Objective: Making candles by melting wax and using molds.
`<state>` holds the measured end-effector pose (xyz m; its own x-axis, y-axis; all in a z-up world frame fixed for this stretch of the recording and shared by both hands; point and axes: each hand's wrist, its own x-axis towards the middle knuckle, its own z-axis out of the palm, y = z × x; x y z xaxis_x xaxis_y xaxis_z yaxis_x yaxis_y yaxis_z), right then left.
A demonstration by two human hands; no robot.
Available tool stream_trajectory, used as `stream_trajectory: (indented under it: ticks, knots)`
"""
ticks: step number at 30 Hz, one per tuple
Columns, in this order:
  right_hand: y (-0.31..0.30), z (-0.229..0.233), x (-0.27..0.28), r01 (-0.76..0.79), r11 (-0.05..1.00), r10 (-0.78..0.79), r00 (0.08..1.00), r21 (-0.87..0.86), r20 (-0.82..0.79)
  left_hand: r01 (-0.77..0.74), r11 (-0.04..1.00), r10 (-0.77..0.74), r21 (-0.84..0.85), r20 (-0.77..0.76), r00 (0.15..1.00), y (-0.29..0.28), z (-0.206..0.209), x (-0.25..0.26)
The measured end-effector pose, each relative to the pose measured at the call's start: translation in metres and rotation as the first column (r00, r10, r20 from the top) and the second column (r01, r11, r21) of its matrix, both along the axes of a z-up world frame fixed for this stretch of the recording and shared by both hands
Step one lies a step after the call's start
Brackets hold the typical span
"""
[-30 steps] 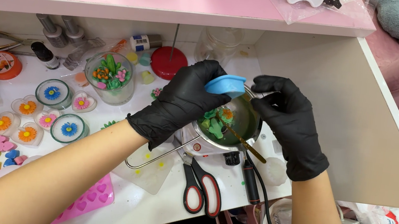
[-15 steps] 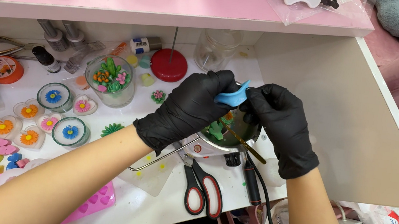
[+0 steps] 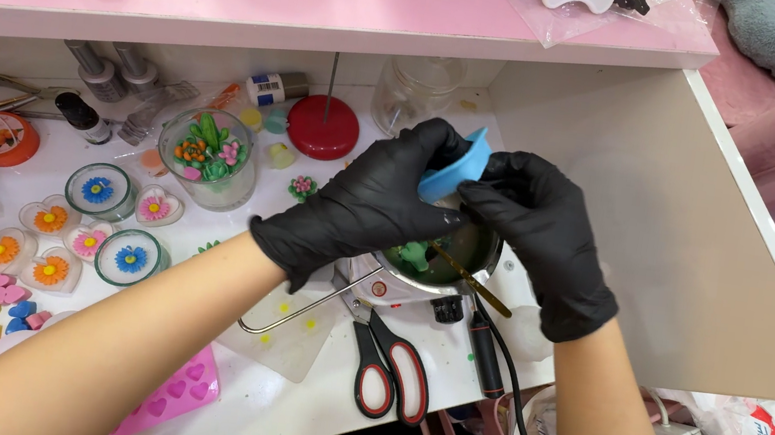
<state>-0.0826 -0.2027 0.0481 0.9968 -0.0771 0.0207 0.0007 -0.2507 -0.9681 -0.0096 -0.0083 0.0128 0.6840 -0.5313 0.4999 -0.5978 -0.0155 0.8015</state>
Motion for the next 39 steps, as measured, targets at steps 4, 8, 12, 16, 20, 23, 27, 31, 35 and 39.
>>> stream_trajectory:
  ticks: [4, 8, 12, 16, 20, 23, 27, 31, 35, 39]
  knots:
    - [-0.018, -0.017, 0.0, 0.005, 0.999, -0.005, 1.0, -0.036, -0.004, 0.074, 0.997, -0.081, -0.034, -0.295, 0.952, 0.005, 0.006, 0.001]
    - [-0.023, -0.03, 0.003, -0.08, 0.995, 0.077, 0.995, 0.056, 0.057, 0.072, 0.978, -0.166, -0.193, -0.531, 0.831, -0.002, -0.006, 0.002]
    - [-0.019, -0.033, 0.005, 0.033, 0.995, -0.028, 0.998, -0.092, 0.064, 0.087, 0.973, -0.183, -0.212, -0.49, 0.853, -0.007, -0.024, 0.005]
    - [-0.019, -0.037, 0.009, 0.045, 0.985, -0.011, 0.981, -0.169, 0.196, 0.161, 0.964, -0.239, -0.21, -0.433, 0.869, -0.002, -0.022, 0.008]
    - [-0.027, -0.037, 0.015, -0.031, 0.999, 0.025, 0.987, 0.033, 0.161, 0.216, 0.966, -0.254, -0.143, -0.375, 0.891, 0.003, -0.017, 0.007]
    - [-0.026, -0.038, 0.015, -0.001, 0.998, 0.012, 0.986, -0.065, 0.165, 0.2, 0.97, -0.238, -0.137, -0.382, 0.893, 0.006, -0.009, 0.001]
    - [0.001, -0.016, 0.008, 0.26, 0.937, -0.191, 0.94, -0.234, 0.281, 0.174, 0.973, -0.219, -0.149, -0.379, 0.899, 0.009, 0.001, -0.007]
    - [0.004, -0.011, 0.008, 0.234, 0.936, -0.148, 0.94, -0.263, 0.308, 0.19, 0.971, -0.231, -0.144, -0.371, 0.899, 0.007, -0.007, -0.005]
    - [-0.011, -0.025, 0.014, 0.064, 0.98, -0.037, 0.989, -0.188, 0.141, 0.127, 0.975, -0.206, -0.183, -0.527, 0.825, 0.006, -0.012, 0.003]
    - [-0.009, -0.012, 0.012, -0.054, 0.995, 0.055, 0.998, -0.078, 0.01, 0.022, 0.986, -0.131, -0.167, -0.677, 0.724, 0.01, -0.006, 0.01]
